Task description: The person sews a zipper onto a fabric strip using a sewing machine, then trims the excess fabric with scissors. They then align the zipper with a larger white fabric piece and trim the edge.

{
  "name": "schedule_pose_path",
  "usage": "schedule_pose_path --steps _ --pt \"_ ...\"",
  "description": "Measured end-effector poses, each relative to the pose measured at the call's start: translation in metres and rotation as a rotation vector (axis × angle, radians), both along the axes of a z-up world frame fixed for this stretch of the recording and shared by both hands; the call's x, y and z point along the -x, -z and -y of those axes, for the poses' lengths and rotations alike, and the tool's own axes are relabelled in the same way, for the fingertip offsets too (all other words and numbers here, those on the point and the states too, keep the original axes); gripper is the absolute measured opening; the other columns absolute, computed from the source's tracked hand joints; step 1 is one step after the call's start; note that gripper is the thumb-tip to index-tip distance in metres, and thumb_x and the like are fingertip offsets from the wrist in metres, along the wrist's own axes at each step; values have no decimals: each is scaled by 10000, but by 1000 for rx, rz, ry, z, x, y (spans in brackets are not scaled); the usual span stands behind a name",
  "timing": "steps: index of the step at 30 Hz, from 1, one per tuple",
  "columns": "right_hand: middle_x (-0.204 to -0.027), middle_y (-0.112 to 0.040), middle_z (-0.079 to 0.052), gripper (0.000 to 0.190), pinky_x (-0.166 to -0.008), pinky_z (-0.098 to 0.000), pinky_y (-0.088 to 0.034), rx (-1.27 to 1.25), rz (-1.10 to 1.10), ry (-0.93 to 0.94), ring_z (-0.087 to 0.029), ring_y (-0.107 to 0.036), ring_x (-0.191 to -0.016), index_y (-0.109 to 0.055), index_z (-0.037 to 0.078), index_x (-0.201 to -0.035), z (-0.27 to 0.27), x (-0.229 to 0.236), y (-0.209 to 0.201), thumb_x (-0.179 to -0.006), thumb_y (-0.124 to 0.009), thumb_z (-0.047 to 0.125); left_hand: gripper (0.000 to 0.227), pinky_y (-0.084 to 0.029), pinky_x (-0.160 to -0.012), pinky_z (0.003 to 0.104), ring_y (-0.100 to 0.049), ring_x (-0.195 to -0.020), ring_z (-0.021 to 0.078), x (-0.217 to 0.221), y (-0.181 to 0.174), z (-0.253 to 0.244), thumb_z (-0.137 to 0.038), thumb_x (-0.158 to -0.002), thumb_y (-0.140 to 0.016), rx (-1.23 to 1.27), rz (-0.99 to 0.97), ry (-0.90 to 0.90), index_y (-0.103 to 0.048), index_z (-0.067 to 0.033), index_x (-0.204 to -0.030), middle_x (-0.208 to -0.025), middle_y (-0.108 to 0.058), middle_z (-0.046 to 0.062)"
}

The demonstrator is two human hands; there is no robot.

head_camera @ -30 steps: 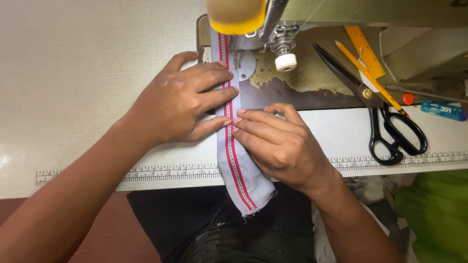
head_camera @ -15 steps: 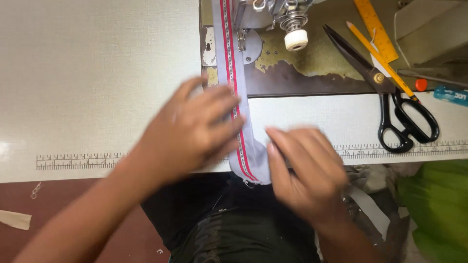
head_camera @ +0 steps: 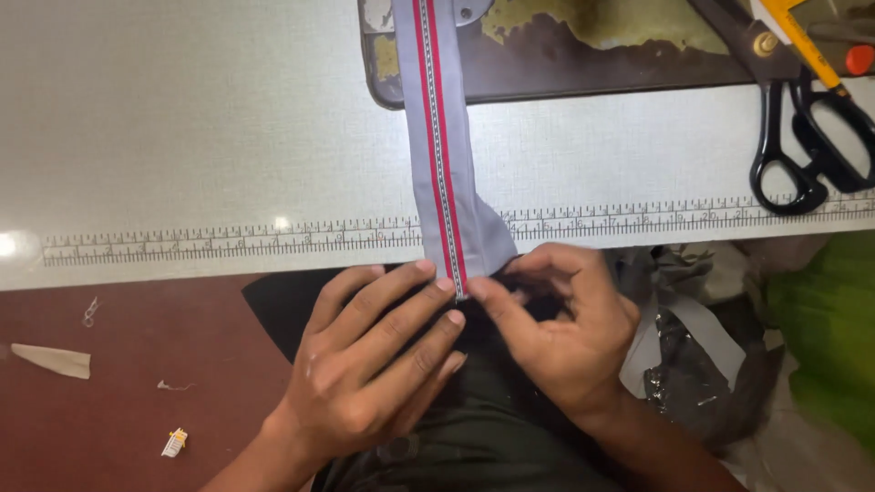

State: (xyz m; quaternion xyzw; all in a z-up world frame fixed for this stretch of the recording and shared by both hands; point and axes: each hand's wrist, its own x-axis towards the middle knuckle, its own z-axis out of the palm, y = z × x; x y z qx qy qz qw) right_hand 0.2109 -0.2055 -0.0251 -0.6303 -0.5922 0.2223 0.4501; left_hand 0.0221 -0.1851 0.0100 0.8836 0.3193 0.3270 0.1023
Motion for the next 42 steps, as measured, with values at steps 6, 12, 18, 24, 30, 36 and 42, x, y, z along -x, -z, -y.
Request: schedule_pose_path --steps 6,12,18,24,30,36,42 --pt "-780 -734 -105 257 -582 -177 -586 208 -405 56 -137 -735 -605 -656 12 -1004 4 2 2 -820 -832 43 215 -550 -677 272 -720 -716 184 -17 16 31 -238 -936 -621 503 343 -375 -692 -47 -868 -827 -735 61" --pt "-738 -735 -188 227 -523 -227 -614 308 -726 -24 -224 -757 -576 -664 -65 -1025 8 6 5 -828 -769 -23 354 -561 -470 228 -749 -645 125 -31 36 14 -341 -926 -631 1299 738 -466 -787 -24 -900 -703 -789 101" --pt "-732 -760 -170 165 -517 -229 -624 355 -672 -61 -178 -738 -568 -701 -63 -985 6 4 -2 -861 -740 40 184 -555 -472 217 -744 -579 162 -45 40 20 -186 -944 -698 1196 937 -455 -728 -16 -881 -685 -731 82" --pt "-666 -732 -169 101 -470 -212 -600 354 -605 -128 -158 -691 -496 -699 -48 -928 6 1 -8 -890 -709 45 216 -528 -589 212 -628 -607 90 -40 28 20 -212 -958 -678 1060 805 -430 -701 -58 -809 -686 -694 33" --pt "-601 -694 -114 128 -445 -195 -586 377 -513 -98 -131 -666 -455 -717 -32 -897 6 3 -1 -926 -675 86 264 -585 -538 219 -714 -625 105 -36 40 13 -273 -921 -690 1237 726 -477 -772 -23 -939 -731 -750 57" --pt "-588 -689 -76 176 -462 -183 -587 343 -405 -138 -109 -665 -455 -713 -10 -883 6 1 2 -955 -638 131 211 -582 -492 213 -729 -640 122 -36 42 10 -213 -918 -711 1267 777 -468 -780 -14 -925 -743 -765 91" --pt "-585 -667 -33 212 -518 -179 -538 296 -333 -212 -87 -643 -491 -702 8 -829 1 -2 0 -969 -596 127 145 -529 -566 176 -644 -601 58 -39 36 13 -186 -903 -750 1167 718 -533 -757 -57 -836 -682 -727 38"
